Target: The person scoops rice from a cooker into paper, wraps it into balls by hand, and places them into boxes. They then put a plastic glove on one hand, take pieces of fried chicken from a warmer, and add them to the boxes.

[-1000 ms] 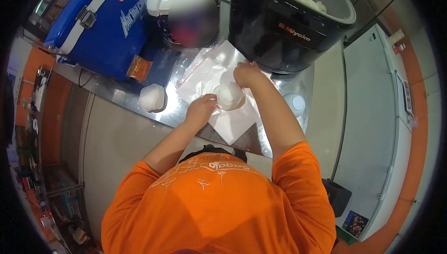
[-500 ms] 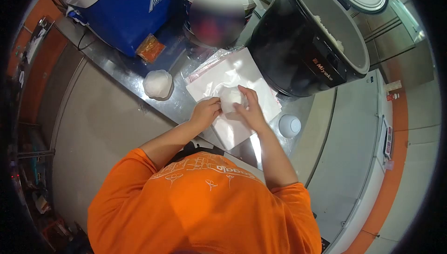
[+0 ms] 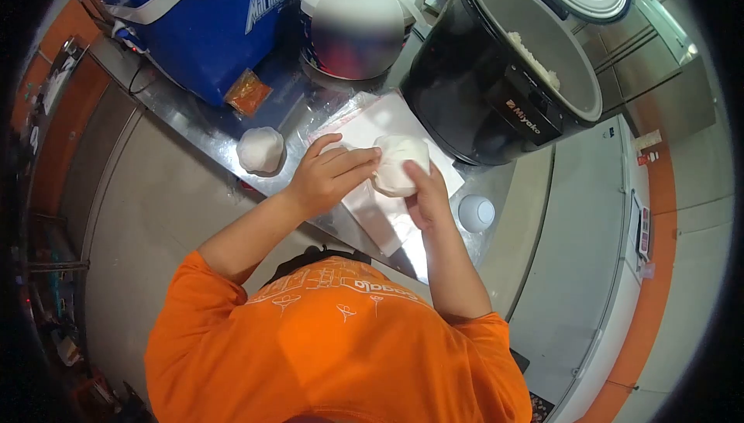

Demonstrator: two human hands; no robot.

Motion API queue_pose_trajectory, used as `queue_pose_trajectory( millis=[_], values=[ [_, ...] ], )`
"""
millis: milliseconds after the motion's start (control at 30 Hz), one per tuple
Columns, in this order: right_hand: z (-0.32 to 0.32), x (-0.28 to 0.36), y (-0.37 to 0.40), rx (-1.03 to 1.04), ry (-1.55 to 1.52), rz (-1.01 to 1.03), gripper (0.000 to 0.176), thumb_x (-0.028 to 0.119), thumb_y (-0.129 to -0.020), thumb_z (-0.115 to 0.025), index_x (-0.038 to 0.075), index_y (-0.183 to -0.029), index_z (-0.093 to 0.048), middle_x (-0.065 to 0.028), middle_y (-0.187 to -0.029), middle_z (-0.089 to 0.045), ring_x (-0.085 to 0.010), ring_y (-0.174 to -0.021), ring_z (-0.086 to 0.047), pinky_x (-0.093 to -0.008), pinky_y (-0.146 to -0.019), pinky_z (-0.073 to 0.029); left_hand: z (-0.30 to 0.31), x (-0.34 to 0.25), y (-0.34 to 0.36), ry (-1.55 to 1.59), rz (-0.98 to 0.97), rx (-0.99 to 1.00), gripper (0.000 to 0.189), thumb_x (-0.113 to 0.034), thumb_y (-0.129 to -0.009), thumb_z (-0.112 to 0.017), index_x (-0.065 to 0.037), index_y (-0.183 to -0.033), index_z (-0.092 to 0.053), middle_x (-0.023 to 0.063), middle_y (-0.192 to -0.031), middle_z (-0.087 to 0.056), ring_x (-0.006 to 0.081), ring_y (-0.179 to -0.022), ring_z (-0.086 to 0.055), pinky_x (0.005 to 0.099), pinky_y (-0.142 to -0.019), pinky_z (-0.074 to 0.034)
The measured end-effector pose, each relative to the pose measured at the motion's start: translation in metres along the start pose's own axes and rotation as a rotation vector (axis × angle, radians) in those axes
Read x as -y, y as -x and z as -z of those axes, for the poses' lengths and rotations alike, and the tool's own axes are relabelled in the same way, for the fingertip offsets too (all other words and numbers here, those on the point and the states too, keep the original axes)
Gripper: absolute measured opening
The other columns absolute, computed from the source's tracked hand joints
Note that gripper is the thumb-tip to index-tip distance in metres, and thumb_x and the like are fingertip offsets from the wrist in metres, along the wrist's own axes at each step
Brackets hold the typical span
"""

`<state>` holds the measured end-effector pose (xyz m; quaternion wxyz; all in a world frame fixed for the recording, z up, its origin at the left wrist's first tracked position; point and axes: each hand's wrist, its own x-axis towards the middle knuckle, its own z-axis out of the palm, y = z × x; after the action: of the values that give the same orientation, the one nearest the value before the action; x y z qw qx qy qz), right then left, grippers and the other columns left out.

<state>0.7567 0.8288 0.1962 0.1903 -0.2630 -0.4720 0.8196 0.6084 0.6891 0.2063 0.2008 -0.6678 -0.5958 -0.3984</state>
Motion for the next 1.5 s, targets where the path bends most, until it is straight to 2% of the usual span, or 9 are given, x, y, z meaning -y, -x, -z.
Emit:
queue_pose_trajectory(
  millis=[167,267,467,633,767,900,1000,1267,1500],
  values=[
    [-0.069,-0.004,0.017,0.407,-0.478,0.191,0.082,0.058,-0.077,-0.058,0.006,-0.136,-0.033,-0.0091,-0.140,-0.038,-0.0250,-0.121,-0.044,-0.0394,-0.102,-0.037,0.004,-0.019,0.001,0.320,0.065,-0.383,0.040,-0.003,-0.078,-0.056,0.001,-0.118,-0.055,0.0177,-0.120,-0.054,0.0303,-0.102,-0.057,0.0393,-0.091,-0.043],
    [-0.077,-0.011,-0.019,0.424,-0.430,0.034,0.082,0.060,-0.078,-0.055,0.007,-0.137,-0.032,-0.0116,-0.140,-0.037,-0.0259,-0.123,-0.043,-0.0395,-0.101,-0.038,-0.013,-0.037,0.022,0.720,0.462,-0.427,0.054,-0.007,-0.083,-0.050,0.000,-0.135,-0.036,0.0264,-0.141,-0.024,0.0371,-0.130,-0.029,0.0429,-0.106,-0.024],
    [-0.102,-0.040,-0.111,0.201,-0.085,-0.156,0.047,0.022,-0.083,-0.062,0.001,-0.121,-0.046,-0.0136,-0.112,-0.057,-0.0224,-0.103,-0.056,-0.0396,-0.085,-0.047,-0.011,0.003,0.083,0.290,1.112,0.356,0.055,-0.029,-0.082,-0.059,-0.028,-0.134,-0.043,0.0156,-0.137,-0.026,0.0366,-0.127,-0.024,0.0484,-0.103,-0.020],
    [-0.124,-0.091,-0.206,0.160,0.851,0.007,0.096,0.035,-0.059,-0.081,-0.002,-0.132,-0.029,-0.0226,-0.118,-0.051,-0.0307,-0.106,-0.053,-0.0375,-0.086,-0.046,0.005,-0.011,0.125,0.424,1.107,0.408,0.049,-0.034,-0.082,-0.059,-0.029,-0.130,-0.049,0.0117,-0.136,-0.028,0.0336,-0.123,-0.028,0.0471,-0.102,-0.020],
    [-0.146,-0.094,-0.206,0.184,1.470,-0.015,0.087,0.059,-0.069,-0.064,-0.003,-0.126,-0.042,-0.0237,-0.122,-0.046,-0.0384,-0.110,-0.048,-0.0430,-0.095,-0.037,0.004,-0.024,0.134,0.133,0.942,0.493,0.046,-0.034,-0.081,-0.060,-0.026,-0.126,-0.051,0.0095,-0.133,-0.035,0.0310,-0.121,-0.031,0.0519,-0.099,-0.020],
    [-0.122,-0.083,-0.193,-0.090,1.342,0.308,0.075,0.065,-0.078,-0.049,0.006,-0.124,-0.051,-0.0162,-0.121,-0.045,-0.0339,-0.113,-0.040,-0.0450,-0.098,-0.027,-0.017,-0.034,0.108,0.002,0.802,0.521,0.049,-0.040,-0.081,-0.058,-0.023,-0.126,-0.049,0.0083,-0.133,-0.037,0.0286,-0.124,-0.031,0.0595,-0.094,-0.021],
    [-0.068,-0.025,-0.148,0.096,1.079,0.631,0.050,0.041,-0.083,-0.060,0.008,-0.121,-0.054,-0.0135,-0.118,-0.047,-0.0309,-0.111,-0.042,-0.0391,-0.097,-0.031,-0.044,-0.041,0.091,-0.117,0.659,0.499,0.054,-0.047,-0.081,-0.056,-0.023,-0.128,-0.047,0.0095,-0.135,-0.036,0.0284,-0.126,-0.032,0.0614,-0.091,-0.023],
    [0.023,0.210,0.074,0.975,1.146,0.242,0.040,0.020,-0.079,-0.068,0.002,-0.113,-0.057,-0.0121,-0.106,-0.058,-0.0270,-0.097,-0.055,-0.0337,-0.087,-0.043,-0.058,0.027,0.078,-0.278,0.514,0.601,0.063,-0.047,-0.076,-0.059,-0.017,-0.130,-0.046,0.0114,-0.139,-0.037,0.0317,-0.133,-0.026,0.0725,-0.096,-0.008],
    [0.075,0.344,0.033,-0.076,1.995,0.510,0.033,0.027,-0.083,-0.063,0.005,-0.106,-0.058,-0.0141,-0.101,-0.060,-0.0290,-0.094,-0.058,-0.0379,-0.081,-0.046,-0.043,-0.003,0.003,-0.207,0.555,0.522,0.069,-0.047,-0.076,-0.062,-0.014,-0.133,-0.041,0.0140,-0.144,-0.027,0.0358,-0.135,-0.017,0.0682,-0.100,0.000]
  ],
)
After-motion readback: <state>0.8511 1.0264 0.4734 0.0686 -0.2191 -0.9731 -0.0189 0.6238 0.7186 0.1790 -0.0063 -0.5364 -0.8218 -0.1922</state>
